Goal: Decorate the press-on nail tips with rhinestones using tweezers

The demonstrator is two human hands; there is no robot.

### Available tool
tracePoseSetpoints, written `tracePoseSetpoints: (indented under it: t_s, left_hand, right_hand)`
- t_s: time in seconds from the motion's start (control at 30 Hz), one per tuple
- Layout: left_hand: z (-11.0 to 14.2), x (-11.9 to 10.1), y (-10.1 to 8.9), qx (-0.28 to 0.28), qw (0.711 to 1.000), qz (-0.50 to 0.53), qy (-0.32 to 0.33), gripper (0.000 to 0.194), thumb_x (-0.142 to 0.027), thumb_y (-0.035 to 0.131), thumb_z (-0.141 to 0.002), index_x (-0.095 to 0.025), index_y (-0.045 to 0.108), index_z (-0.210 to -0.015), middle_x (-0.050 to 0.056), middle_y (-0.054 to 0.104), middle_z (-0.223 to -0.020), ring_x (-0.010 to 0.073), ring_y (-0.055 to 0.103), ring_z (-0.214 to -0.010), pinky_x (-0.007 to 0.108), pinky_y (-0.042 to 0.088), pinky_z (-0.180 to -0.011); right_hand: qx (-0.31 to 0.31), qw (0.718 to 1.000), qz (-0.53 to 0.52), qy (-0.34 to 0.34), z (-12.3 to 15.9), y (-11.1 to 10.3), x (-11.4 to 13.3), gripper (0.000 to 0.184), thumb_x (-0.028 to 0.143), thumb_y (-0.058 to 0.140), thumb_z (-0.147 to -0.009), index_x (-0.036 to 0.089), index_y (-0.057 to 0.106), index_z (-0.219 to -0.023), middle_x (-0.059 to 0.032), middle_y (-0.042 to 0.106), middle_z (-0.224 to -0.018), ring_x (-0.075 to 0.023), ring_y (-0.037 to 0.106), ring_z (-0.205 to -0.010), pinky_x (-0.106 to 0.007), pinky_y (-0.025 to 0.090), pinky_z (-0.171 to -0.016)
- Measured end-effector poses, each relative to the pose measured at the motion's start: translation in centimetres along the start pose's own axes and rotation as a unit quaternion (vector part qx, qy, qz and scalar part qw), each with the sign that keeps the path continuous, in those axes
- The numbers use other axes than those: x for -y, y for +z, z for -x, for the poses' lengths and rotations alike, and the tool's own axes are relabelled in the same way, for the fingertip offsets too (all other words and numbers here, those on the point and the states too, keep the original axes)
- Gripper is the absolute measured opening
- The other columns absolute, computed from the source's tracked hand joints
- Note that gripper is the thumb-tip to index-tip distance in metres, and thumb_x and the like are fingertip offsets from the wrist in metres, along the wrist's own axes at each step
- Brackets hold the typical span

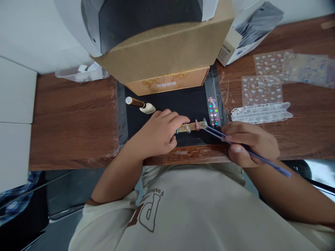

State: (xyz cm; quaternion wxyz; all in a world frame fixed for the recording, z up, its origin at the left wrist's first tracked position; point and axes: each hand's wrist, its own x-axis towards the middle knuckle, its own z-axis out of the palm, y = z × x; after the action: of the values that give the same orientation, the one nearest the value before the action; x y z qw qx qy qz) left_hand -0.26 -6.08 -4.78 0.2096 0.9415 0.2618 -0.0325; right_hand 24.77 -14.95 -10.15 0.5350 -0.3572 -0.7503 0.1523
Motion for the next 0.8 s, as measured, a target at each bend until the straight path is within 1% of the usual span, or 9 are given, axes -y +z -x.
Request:
tracePoseSetpoints:
  t_s: [0.07, 0.1, 0.27, 0.37, 0.43, 0.53, 0.73, 0.8]
  left_hand:
    - [-0.2, 0.2, 0.3, -0.001, 1.000, -0.014, 0.000, 0.046, -0.009, 0.049, -0.084, -0.017, 0.053, -0.129, 0.009, 0.065, -0.111, 0.0254, 0.056, -0.104, 0.039, 0.041, -0.089]
    - [-0.2, 0.2, 0.4, -0.002, 1.000, -0.022, 0.001, 0.045, -0.009, 0.049, -0.085, -0.017, 0.053, -0.129, 0.009, 0.066, -0.110, 0.0252, 0.057, -0.102, 0.039, 0.041, -0.088]
    - [-0.4, 0.3, 0.9, -0.032, 0.996, -0.082, 0.012, 0.038, -0.012, 0.052, -0.085, -0.017, 0.056, -0.122, 0.008, 0.068, -0.104, 0.0263, 0.060, -0.097, 0.041, 0.039, -0.083]
    - [-0.4, 0.1, 1.0, -0.053, 0.990, -0.126, 0.022, 0.034, -0.013, 0.051, -0.086, -0.017, 0.057, -0.119, 0.007, 0.069, -0.098, 0.0272, 0.061, -0.095, 0.044, 0.038, -0.084]
    - [-0.3, 0.0, 1.0, -0.059, 0.988, -0.138, 0.025, 0.031, -0.014, 0.050, -0.087, -0.018, 0.058, -0.116, 0.007, 0.070, -0.095, 0.0274, 0.062, -0.095, 0.045, 0.037, -0.084]
    - [-0.3, 0.0, 1.1, -0.067, 0.988, -0.139, 0.022, 0.028, -0.016, 0.050, -0.087, -0.019, 0.058, -0.114, 0.007, 0.072, -0.094, 0.0275, 0.062, -0.094, 0.046, 0.036, -0.085]
    - [-0.4, -0.2, 1.6, -0.098, 0.983, -0.157, 0.001, 0.024, -0.017, 0.050, -0.087, -0.019, 0.059, -0.110, 0.005, 0.072, -0.088, 0.0279, 0.062, -0.090, 0.048, 0.036, -0.084]
    - [-0.5, -0.2, 1.8, -0.109, 0.981, -0.161, -0.008, 0.023, -0.017, 0.050, -0.087, -0.019, 0.059, -0.108, 0.006, 0.072, -0.090, 0.0280, 0.063, -0.089, 0.048, 0.036, -0.083]
  right_hand:
    - [-0.011, 0.999, -0.018, -0.042, -0.2, 0.0, 0.0, 0.015, 0.017, 0.054, -0.088, 0.022, 0.061, -0.101, -0.0046, 0.060, -0.074, -0.0187, 0.061, -0.063, -0.035, 0.059, -0.055]
    - [-0.016, 0.998, -0.021, -0.052, -0.3, 0.0, 0.0, 0.016, 0.016, 0.054, -0.088, 0.021, 0.061, -0.102, -0.0049, 0.060, -0.074, -0.0186, 0.061, -0.063, -0.035, 0.058, -0.054]
    - [-0.021, 0.997, -0.007, -0.074, -0.9, 0.2, 0.1, 0.016, 0.013, 0.052, -0.088, 0.020, 0.060, -0.100, -0.0043, 0.058, -0.072, -0.0171, 0.059, -0.061, -0.033, 0.057, -0.053]
    - [-0.008, 0.995, -0.008, -0.101, -1.3, -0.1, 0.1, 0.019, 0.009, 0.054, -0.085, 0.015, 0.061, -0.100, -0.0066, 0.059, -0.071, -0.0173, 0.059, -0.062, -0.033, 0.057, -0.053]
    - [0.012, 0.994, -0.011, -0.112, -1.5, -0.4, 0.1, 0.019, 0.007, 0.055, -0.084, 0.014, 0.060, -0.100, -0.0073, 0.060, -0.071, -0.0175, 0.060, -0.063, -0.033, 0.058, -0.054]
    - [0.036, 0.994, -0.012, -0.107, -1.6, -0.7, 0.1, 0.018, 0.009, 0.055, -0.085, 0.015, 0.060, -0.100, -0.0065, 0.060, -0.072, -0.0174, 0.061, -0.064, -0.033, 0.059, -0.054]
    - [0.023, 0.996, -0.006, -0.082, -1.5, -0.7, 0.3, 0.010, 0.016, 0.056, -0.088, 0.019, 0.060, -0.096, -0.0035, 0.062, -0.072, -0.0163, 0.063, -0.061, -0.032, 0.059, -0.056]
    - [0.023, 0.997, -0.006, -0.076, -1.5, -0.7, 0.3, 0.010, 0.016, 0.055, -0.088, 0.020, 0.060, -0.097, -0.0029, 0.062, -0.071, -0.0160, 0.063, -0.061, -0.032, 0.059, -0.056]
